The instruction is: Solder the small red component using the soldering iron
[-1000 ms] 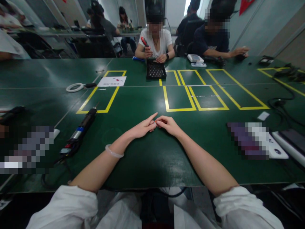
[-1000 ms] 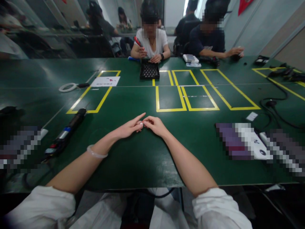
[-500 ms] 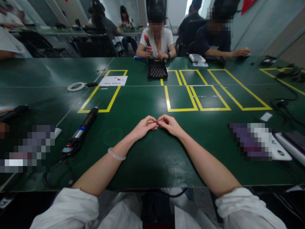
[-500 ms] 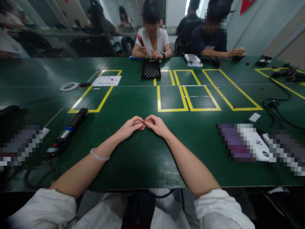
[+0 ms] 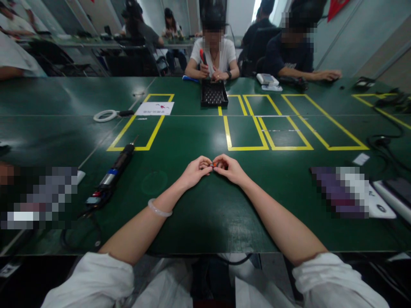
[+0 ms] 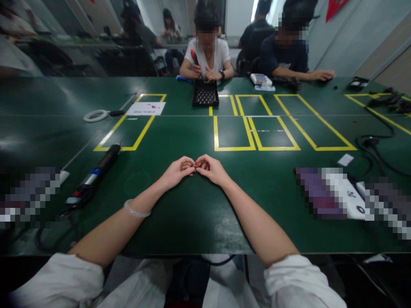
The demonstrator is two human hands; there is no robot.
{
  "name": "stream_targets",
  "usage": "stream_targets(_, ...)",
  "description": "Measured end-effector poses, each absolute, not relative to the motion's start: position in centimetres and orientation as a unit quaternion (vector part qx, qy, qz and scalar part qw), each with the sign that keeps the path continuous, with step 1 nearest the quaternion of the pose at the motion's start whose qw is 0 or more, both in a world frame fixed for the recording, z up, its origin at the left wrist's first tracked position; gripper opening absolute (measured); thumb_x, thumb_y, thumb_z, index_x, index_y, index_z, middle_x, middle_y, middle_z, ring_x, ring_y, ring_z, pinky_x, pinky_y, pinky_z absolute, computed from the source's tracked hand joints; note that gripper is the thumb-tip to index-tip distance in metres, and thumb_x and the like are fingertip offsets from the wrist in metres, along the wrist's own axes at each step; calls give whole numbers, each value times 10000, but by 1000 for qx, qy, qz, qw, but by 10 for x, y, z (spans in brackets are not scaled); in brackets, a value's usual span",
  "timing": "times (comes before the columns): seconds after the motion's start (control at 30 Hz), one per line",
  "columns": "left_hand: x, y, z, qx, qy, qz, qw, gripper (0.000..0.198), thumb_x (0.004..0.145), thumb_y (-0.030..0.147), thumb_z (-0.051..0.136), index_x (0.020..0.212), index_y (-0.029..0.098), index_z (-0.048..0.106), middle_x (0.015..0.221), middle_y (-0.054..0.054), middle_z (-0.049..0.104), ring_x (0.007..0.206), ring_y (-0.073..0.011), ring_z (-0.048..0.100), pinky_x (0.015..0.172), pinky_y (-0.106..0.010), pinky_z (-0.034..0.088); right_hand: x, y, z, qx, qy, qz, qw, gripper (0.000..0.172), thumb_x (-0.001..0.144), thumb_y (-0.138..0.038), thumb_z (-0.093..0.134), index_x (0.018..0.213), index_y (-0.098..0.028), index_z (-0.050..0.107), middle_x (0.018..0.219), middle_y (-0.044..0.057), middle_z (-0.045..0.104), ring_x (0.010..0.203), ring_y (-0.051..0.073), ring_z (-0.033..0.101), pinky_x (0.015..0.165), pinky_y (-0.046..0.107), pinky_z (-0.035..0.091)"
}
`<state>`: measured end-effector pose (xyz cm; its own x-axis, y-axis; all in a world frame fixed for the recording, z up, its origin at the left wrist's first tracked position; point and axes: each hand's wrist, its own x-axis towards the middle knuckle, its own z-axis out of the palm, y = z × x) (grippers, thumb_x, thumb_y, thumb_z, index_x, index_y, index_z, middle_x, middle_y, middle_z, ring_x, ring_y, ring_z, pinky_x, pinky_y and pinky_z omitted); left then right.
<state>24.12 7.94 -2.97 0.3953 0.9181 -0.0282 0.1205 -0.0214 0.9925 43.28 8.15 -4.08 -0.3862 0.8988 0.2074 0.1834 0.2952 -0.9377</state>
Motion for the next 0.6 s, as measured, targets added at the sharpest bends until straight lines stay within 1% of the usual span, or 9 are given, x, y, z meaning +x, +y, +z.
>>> stream_targets(0.13,242,79,-28,624,421,354,555,303,742,316,715,920,142,542,795,-10,581,714,-112,578,679,-273,492,432,79,-39,-390,-713,429,394,217,798,-329,654,939,-175,595,723,-19,565,598,101,480,567,236,383)
stream_targets(0.3,240,79,-28,640,423,338,545,300,758,334,686,937,146,536,817,-23,592,708,-119,575,661,-270,477,433,81,-42,-398,-717,419,389,225,802,-345,661,930,-166,613,714,-17,563,610,106,487,575,239,389)
stream_targets(0.37,239,78,-29,662,439,329,510,295,782,361,659,955,149,547,791,-11,583,672,-110,547,626,-251,438,434,83,-44,-401,-707,429,394,238,805,-362,658,929,-163,615,711,-16,566,604,105,486,572,239,390)
stream_targets(0.43,239,77,-28,695,464,319,447,279,809,394,625,945,156,571,733,14,554,629,-99,492,594,-236,380,436,86,-47,-403,-685,447,410,261,802,-391,659,925,-167,607,708,-15,572,589,102,482,564,238,393)
stream_targets(0.5,238,76,-26,727,488,305,374,277,840,438,577,840,162,584,653,33,498,597,-96,436,572,-235,320,437,89,-49,-402,-659,467,431,296,783,-424,678,922,-176,594,731,-6,591,593,104,493,568,242,405)
stream_targets(0.53,238,76,-25,737,501,298,342,316,857,462,546,757,162,567,614,38,462,583,-97,413,562,-238,293,438,90,-50,-402,-650,473,438,309,774,-434,688,918,-180,590,736,-4,597,595,106,499,571,244,409)
stream_targets(0.6,238,75,-21,745,525,292,290,439,890,498,476,606,163,471,553,40,381,553,-96,370,550,-248,248,439,91,-51,-400,-638,483,446,319,764,-444,699,913,-185,589,740,-2,604,597,109,506,572,248,413)
